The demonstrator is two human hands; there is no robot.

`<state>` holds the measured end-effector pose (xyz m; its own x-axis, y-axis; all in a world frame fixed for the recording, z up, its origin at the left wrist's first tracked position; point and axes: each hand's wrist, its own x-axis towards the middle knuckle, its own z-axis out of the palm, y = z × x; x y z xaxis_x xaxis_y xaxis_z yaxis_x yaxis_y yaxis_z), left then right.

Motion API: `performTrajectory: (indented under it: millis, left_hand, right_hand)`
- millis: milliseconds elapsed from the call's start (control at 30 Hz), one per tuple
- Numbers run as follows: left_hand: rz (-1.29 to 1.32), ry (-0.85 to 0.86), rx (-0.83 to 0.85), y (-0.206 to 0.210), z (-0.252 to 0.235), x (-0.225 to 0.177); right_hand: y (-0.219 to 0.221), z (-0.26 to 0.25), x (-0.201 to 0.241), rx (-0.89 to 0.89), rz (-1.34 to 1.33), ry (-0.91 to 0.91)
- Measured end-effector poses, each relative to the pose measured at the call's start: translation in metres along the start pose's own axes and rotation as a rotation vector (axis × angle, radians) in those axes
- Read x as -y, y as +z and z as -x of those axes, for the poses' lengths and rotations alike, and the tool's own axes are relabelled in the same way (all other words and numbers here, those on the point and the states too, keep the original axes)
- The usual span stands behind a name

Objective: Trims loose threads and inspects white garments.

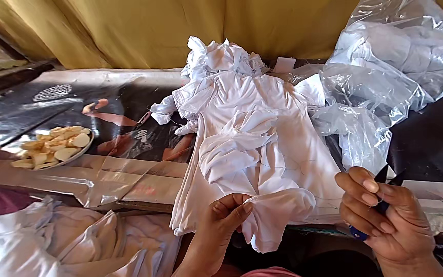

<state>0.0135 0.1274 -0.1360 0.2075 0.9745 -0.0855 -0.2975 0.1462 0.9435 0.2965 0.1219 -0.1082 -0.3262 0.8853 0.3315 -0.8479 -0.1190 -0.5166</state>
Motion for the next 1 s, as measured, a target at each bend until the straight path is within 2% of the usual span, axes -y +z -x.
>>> performTrajectory:
  millis: [100,167,233,300,333,400,433,500,600,633,733,800,833,933,1000]
  left_hand:
    - [0.007,0.201,-0.043,-0.024,0.006,-0.011]
    - [0.01,0.282,-0.177,-0.048,0.009,-0.026]
    - [-0.108,0.346,-0.361,-0.075,0.007,-0.032]
    - [-0.439,0.359,-0.49,-0.09,0.002,-0.037]
    - [-0.654,0.34,-0.468,-0.096,0.002,-0.037]
    - [-1.006,0.257,-0.282,-0.09,0.003,-0.041]
    - [-1.127,0.201,-0.19,-0.078,0.003,-0.041]
    - [-1.315,0.169,-0.108,-0.05,0.002,-0.028]
    - [-1.492,0.176,-0.079,-0.029,0.005,-0.013]
    - [-1.534,0.152,-0.076,-0.026,0.006,-0.013]
    - [-1.557,0.184,-0.109,-0.027,0.007,-0.015]
    - [-1.462,0.256,-0.141,-0.033,0.014,-0.028]
    - [-1.41,0.27,-0.174,-0.036,0.02,-0.042]
    - [-1.294,0.438,-0.247,-0.062,0.038,-0.085]
    - [-1.195,0.624,-0.206,-0.079,0.046,-0.106]
  right_hand:
    - [-0.02,0.01,0.01,-0.095,0.085,-0.047]
    - [-0.033,0.017,0.017,-0.216,0.212,-0.063]
    - [-0.043,0.022,0.02,-0.387,0.379,-0.076]
    - [-0.048,0.02,0.016,-0.57,0.546,-0.052]
    - [-0.049,0.016,0.013,-0.638,0.6,-0.018]
    - [-0.044,0.006,0.003,-0.723,0.667,0.036]
    - [-0.042,0.0,-0.002,-0.723,0.71,0.054]
    - [-0.037,-0.017,-0.011,-0.661,0.892,0.083]
    - [-0.039,-0.061,-0.027,-0.411,1.461,0.055]
    - [-0.041,-0.08,-0.033,-0.328,1.597,0.087]
    - [-0.045,-0.137,-0.052,-0.172,1.833,0.332]
    - [-0.048,-0.158,-0.051,-0.186,1.801,0.409]
    - [-0.041,-0.163,-0.043,-0.267,1.687,0.389]
    - [0.013,-0.158,-0.001,-0.477,1.108,0.132]
    - [0.058,-0.146,0.031,-0.385,0.865,-0.069]
